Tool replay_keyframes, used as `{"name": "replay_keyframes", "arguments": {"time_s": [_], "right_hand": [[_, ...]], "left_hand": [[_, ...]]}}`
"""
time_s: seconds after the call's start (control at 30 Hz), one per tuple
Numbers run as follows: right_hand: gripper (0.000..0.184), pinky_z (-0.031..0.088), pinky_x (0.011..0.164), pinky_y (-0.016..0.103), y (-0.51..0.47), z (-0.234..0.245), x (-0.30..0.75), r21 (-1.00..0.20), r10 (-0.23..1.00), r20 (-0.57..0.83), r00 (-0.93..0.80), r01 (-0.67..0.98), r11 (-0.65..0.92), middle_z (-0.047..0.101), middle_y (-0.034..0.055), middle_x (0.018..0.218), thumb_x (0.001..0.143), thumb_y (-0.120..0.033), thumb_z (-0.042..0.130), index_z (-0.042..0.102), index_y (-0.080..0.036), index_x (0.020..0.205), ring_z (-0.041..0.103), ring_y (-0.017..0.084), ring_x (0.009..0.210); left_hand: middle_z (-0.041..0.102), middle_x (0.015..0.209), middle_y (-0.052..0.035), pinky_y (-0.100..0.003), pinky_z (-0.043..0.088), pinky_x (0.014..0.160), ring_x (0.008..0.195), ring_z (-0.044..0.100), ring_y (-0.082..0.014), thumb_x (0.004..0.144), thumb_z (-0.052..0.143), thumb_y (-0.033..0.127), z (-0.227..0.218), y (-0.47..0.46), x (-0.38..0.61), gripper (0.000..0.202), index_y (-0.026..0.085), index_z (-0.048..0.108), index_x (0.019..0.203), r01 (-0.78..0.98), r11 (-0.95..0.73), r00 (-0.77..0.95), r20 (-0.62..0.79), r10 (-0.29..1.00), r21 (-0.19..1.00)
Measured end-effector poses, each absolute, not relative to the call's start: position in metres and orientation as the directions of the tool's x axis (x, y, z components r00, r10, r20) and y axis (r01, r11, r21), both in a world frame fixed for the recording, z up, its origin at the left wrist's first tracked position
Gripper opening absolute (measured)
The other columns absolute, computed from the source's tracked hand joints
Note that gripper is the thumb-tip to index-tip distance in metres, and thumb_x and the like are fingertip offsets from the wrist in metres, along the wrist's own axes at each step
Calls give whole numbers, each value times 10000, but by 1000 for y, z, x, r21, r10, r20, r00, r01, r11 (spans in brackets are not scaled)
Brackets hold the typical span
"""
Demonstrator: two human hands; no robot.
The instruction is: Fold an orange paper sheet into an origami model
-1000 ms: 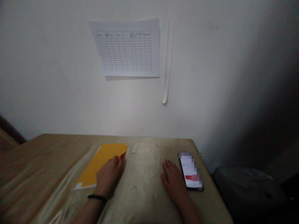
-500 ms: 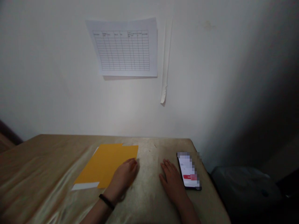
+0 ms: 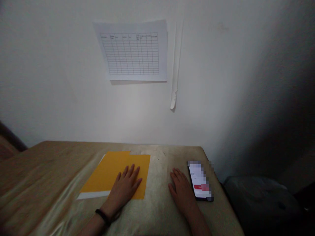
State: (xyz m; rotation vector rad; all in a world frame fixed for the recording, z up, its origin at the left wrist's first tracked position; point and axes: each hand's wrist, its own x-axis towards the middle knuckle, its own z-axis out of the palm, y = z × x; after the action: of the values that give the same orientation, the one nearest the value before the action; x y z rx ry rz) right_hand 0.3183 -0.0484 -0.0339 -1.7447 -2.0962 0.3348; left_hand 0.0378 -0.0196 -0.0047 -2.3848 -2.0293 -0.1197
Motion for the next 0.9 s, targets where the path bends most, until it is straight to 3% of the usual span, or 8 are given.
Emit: {"name": "replay_keyframes", "arguments": {"time_s": [0.3,0.4,0.63,0.77,0.9], "right_hand": [[526,234,1235,448,-51,-28,316,-431,978,147,-151,880,201,386,68,1562,996,-413,352,484,-173,1445,302,231,1471],[533,243,1231,452,-51,-29,317,-429,974,163,-157,877,214,385,78,1562,1001,-425,345,471,-173,1453,302,233,1471],[508,249,1222,491,-52,-34,313,-356,957,199,-213,894,273,396,87,1556,955,-377,444,504,-198,1427,307,261,1467],[520,250,1228,464,-49,-32,300,-309,949,242,-199,912,270,279,110,1607,940,-286,426,482,-144,1437,216,265,1500],[570,222,1239,436,-39,-28,285,-264,937,226,-267,909,323,228,115,1618,931,-207,365,393,-97,1490,184,238,1508]], "left_hand": [[461,1524,-108,-527,388,1062,1350,448,-352,978,435,439,-5,-43,98,485,270,532,1422,935,-332,321,100,942,124],[467,1522,-71,-544,377,1064,1310,473,-345,970,451,479,-9,-46,108,476,329,533,1414,889,-428,408,141,902,162],[521,1468,-53,-548,355,1091,1278,475,-331,959,491,460,-13,-35,103,436,348,571,1373,853,-482,453,175,874,201],[518,1470,-89,-549,311,1144,1335,459,-291,991,411,303,-15,-21,97,414,256,575,1369,868,-472,438,211,874,152],[375,1575,-131,-601,262,1160,1452,330,-319,1012,356,343,-21,-12,96,500,185,449,1478,884,-457,441,149,885,97]]}}
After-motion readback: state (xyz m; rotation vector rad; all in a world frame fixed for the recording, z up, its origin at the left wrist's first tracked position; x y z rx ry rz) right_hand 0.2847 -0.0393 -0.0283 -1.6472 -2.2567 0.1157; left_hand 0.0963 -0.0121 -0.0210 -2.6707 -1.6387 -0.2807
